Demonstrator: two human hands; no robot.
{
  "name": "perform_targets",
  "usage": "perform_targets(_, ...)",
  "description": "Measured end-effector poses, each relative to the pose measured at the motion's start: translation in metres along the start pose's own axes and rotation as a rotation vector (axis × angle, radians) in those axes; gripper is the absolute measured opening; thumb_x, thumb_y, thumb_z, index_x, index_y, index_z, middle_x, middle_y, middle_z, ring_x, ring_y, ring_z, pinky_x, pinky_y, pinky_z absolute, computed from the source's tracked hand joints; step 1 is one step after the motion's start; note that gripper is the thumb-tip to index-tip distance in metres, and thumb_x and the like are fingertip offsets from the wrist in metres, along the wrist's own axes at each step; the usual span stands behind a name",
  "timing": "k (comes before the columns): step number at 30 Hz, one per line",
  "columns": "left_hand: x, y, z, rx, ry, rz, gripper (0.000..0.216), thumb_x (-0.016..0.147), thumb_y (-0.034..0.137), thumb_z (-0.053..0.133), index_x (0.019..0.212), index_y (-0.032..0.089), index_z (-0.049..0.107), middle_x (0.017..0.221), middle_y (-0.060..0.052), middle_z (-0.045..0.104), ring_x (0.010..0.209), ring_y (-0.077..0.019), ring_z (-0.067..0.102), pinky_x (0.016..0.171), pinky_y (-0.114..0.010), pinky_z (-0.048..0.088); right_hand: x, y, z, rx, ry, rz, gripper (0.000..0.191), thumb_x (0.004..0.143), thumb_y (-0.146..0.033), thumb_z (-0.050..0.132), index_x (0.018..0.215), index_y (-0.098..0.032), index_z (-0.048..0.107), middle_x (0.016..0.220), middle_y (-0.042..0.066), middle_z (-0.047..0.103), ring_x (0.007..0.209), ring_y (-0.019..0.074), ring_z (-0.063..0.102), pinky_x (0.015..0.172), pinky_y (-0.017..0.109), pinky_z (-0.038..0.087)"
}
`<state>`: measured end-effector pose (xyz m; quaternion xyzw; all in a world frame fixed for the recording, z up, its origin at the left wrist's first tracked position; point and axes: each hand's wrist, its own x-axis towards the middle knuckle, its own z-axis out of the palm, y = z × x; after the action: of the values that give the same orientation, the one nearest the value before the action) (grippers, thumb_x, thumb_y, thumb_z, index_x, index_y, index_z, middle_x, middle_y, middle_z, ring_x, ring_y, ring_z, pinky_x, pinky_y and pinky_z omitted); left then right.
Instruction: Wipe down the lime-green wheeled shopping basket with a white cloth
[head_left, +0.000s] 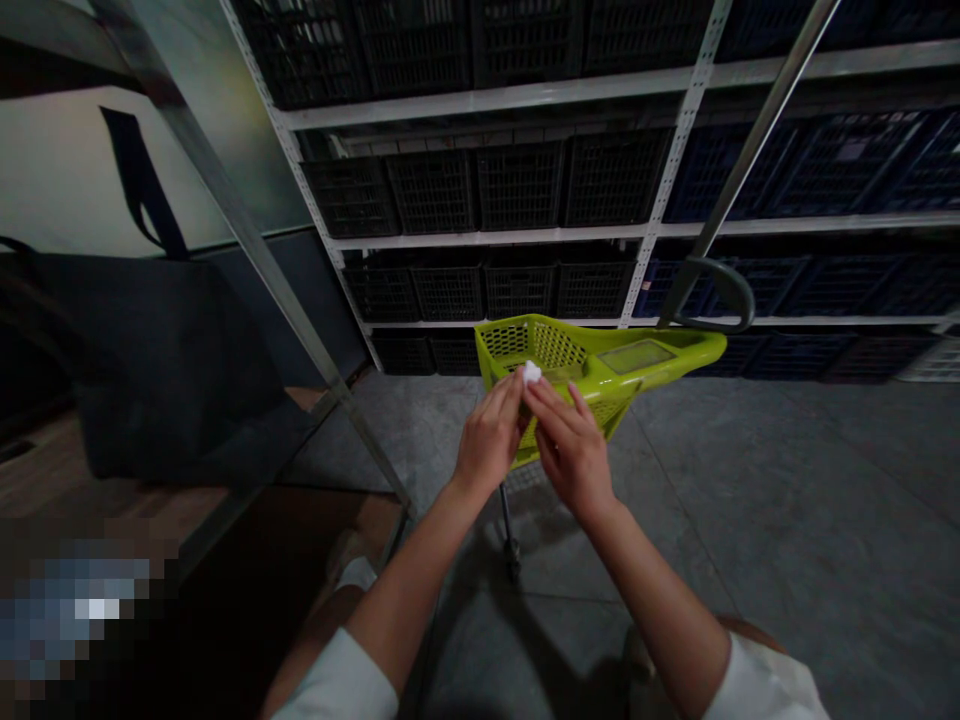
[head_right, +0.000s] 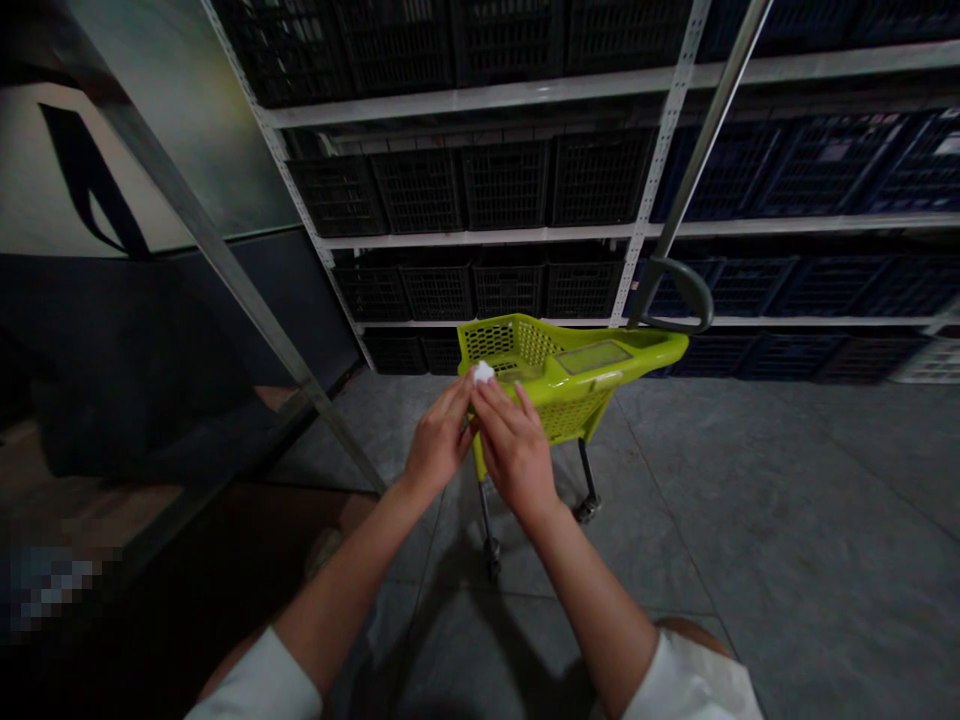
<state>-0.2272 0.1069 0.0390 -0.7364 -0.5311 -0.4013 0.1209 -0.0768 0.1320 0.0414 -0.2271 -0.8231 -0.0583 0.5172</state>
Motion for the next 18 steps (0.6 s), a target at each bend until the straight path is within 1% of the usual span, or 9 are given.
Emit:
perform_targets(2,0.000,-0.001,-0.001,-0.008,0.000,0.010,0.061,0.097,0.014,0.049,0.155,0.016,0.029,0.147,-0.017,0.053,0.138,-0.0249,0.050,0.114,-0.044,0.046,0.000,-0.006,0.003,0.025,-0.043,-0.053,0.048,0.097,-0.012,0.045,0.144,-0.020,0.051,0.143,0.010,0.059,0.138,0.0196,0.050,0.120,0.047,0.037)
perform_targets(4,0.000,-0.003,-0.003,0.012,-0.006,0.011,0.064,0.095,0.013,0.051,0.155,0.014,0.028,0.146,-0.019,0.054,0.138,-0.0262,0.051,0.113,-0.045,0.047,0.000,0.006,-0.002,0.012,-0.025,-0.046,0.045,0.096,-0.014,0.049,0.140,-0.023,0.055,0.140,0.008,0.062,0.134,0.0205,0.056,0.122,0.050,0.033)
perform_targets(8,0.000,-0.004,-0.002,0.053,-0.007,0.003,0.077,0.091,0.009,0.058,0.157,0.019,0.020,0.145,-0.018,0.055,0.135,-0.0270,0.053,0.110,-0.047,0.049,0.000,0.051,-0.021,-0.076,0.161,0.124,0.032,0.093,-0.016,0.056,0.120,-0.027,0.070,0.122,0.004,0.073,0.118,0.0235,0.068,0.122,0.058,0.029)
perform_targets(10,0.000,-0.002,-0.001,0.054,-0.004,0.001,0.080,0.090,0.009,0.059,0.158,0.020,0.018,0.145,-0.018,0.055,0.135,-0.0268,0.053,0.110,-0.046,0.049,0.001,0.057,-0.024,-0.109,0.224,0.181,0.031,0.092,-0.016,0.056,0.116,-0.026,0.072,0.120,0.005,0.074,0.116,0.0247,0.069,0.121,0.060,0.029)
perform_targets(12,0.000,-0.001,0.001,0.050,0.000,-0.005,0.078,0.091,0.008,0.058,0.158,0.019,0.019,0.145,-0.018,0.055,0.136,-0.0266,0.053,0.110,-0.046,0.049,0.001,0.045,-0.019,-0.102,0.195,0.175,0.036,0.093,-0.015,0.054,0.123,-0.026,0.069,0.125,0.006,0.072,0.120,0.0246,0.067,0.121,0.059,0.032)
perform_targets(16,0.000,0.001,0.001,0.017,0.007,-0.010,0.064,0.096,0.012,0.051,0.155,0.018,0.028,0.147,-0.017,0.054,0.138,-0.0252,0.051,0.113,-0.045,0.047,-0.001,0.002,0.000,0.020,-0.004,0.023,0.050,0.095,-0.012,0.046,0.143,-0.025,0.053,0.141,0.008,0.061,0.136,0.0212,0.053,0.120,0.051,0.038)
perform_targets(18,0.000,0.001,0.000,0.013,0.012,-0.009,0.059,0.097,0.013,0.049,0.153,0.016,0.031,0.146,-0.017,0.054,0.138,-0.0247,0.051,0.113,-0.043,0.046,-0.001,-0.002,0.003,0.056,-0.069,-0.050,0.052,0.095,-0.012,0.045,0.146,-0.025,0.050,0.145,0.008,0.057,0.138,0.0202,0.050,0.121,0.049,0.037)
